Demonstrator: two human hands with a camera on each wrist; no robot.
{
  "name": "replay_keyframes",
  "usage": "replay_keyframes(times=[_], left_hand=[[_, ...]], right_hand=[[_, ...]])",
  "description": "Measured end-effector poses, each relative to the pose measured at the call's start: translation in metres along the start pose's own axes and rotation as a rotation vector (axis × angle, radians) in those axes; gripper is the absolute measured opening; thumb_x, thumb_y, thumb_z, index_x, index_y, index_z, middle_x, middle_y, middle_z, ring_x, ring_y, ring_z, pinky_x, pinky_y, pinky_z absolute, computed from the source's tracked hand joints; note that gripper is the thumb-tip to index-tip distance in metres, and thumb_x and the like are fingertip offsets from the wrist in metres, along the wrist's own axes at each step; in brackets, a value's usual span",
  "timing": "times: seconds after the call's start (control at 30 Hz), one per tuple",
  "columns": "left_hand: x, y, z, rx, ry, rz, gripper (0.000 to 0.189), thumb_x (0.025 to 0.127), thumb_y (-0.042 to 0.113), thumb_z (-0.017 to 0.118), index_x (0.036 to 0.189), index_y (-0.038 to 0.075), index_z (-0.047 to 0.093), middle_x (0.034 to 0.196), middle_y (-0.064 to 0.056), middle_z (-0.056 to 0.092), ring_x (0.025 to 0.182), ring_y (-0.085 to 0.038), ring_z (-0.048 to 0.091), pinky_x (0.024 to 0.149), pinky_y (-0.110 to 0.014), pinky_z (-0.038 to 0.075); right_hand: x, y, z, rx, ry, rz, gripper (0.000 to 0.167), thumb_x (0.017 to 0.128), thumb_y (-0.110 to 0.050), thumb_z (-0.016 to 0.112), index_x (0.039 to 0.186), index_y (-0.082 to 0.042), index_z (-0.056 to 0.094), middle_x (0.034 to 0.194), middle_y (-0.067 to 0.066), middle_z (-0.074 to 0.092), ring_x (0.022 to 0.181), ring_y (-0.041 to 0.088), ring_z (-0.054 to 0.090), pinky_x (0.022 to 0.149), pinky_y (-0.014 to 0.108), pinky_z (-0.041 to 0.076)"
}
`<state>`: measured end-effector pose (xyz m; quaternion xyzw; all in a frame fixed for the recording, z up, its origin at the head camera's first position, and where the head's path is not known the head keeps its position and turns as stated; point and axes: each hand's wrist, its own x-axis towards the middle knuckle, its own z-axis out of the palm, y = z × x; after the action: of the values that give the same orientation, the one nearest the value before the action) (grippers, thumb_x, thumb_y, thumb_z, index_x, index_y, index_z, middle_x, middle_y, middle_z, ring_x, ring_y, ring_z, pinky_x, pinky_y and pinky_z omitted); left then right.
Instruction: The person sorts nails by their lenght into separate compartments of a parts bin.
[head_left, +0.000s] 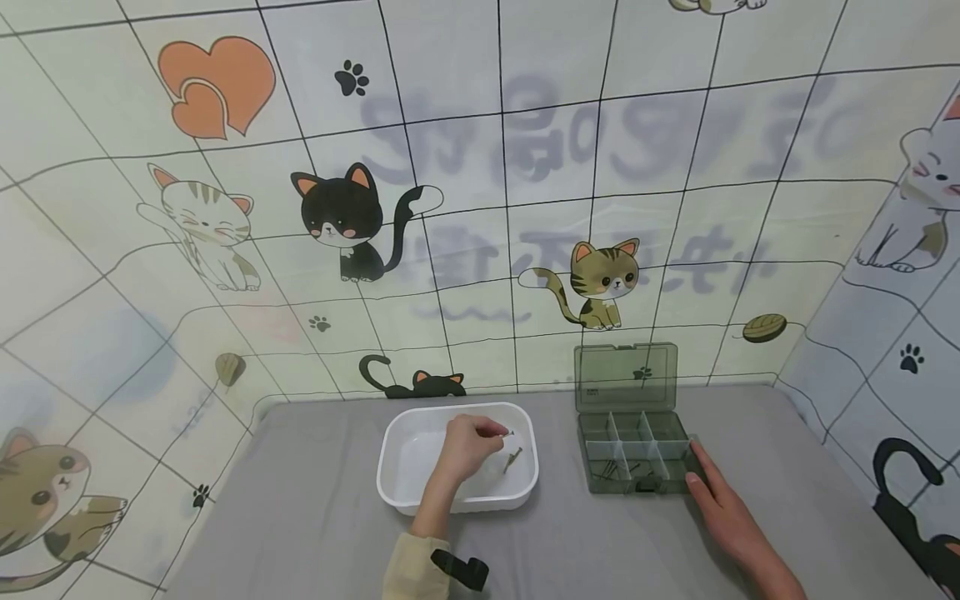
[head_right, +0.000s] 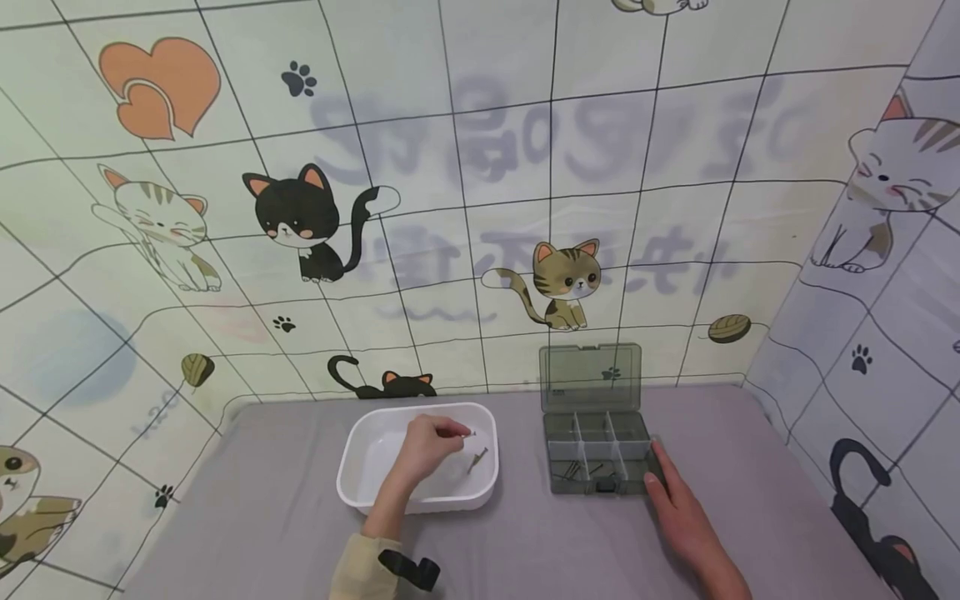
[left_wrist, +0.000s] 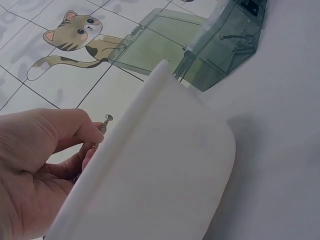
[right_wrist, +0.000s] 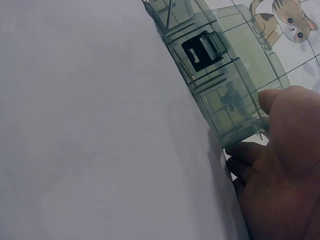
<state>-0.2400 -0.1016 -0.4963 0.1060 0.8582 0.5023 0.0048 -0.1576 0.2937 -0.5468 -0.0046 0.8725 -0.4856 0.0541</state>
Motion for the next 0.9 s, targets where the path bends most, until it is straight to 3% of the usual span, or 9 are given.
replay_keyframes(times=[0.63, 0.9], left_hand=[[-0.001, 0.027, 0.007, -0.081, -0.014, 0.108, 0.018, 0.084, -0.005, 0.068, 0.096, 0.001, 0.080, 0.095, -0.017, 0.076, 0.078, -0.010, 0.066, 0.068, -0.023, 0.053], [0.001, 0.038, 0.016, -0.080, -0.057, 0.150, 0.018, 0.086, -0.005, 0.068, 0.097, 0.001, 0.080, 0.095, -0.004, 0.075, 0.082, -0.008, 0.067, 0.070, -0.023, 0.054]], right_hand=[[-0.001, 0.001, 0.000, -0.019, 0.024, -0.022, 0.069, 0.113, -0.039, 0.033, 0.164, -0.009, -0.003, 0.164, 0.035, 0.001, 0.143, 0.064, 0.008, 0.104, 0.079, 0.017], [0.000, 0.002, 0.001, -0.027, 0.028, -0.024, 0.069, 0.113, -0.037, 0.033, 0.164, -0.009, -0.002, 0.164, 0.035, 0.002, 0.143, 0.064, 0.009, 0.105, 0.078, 0.018]])
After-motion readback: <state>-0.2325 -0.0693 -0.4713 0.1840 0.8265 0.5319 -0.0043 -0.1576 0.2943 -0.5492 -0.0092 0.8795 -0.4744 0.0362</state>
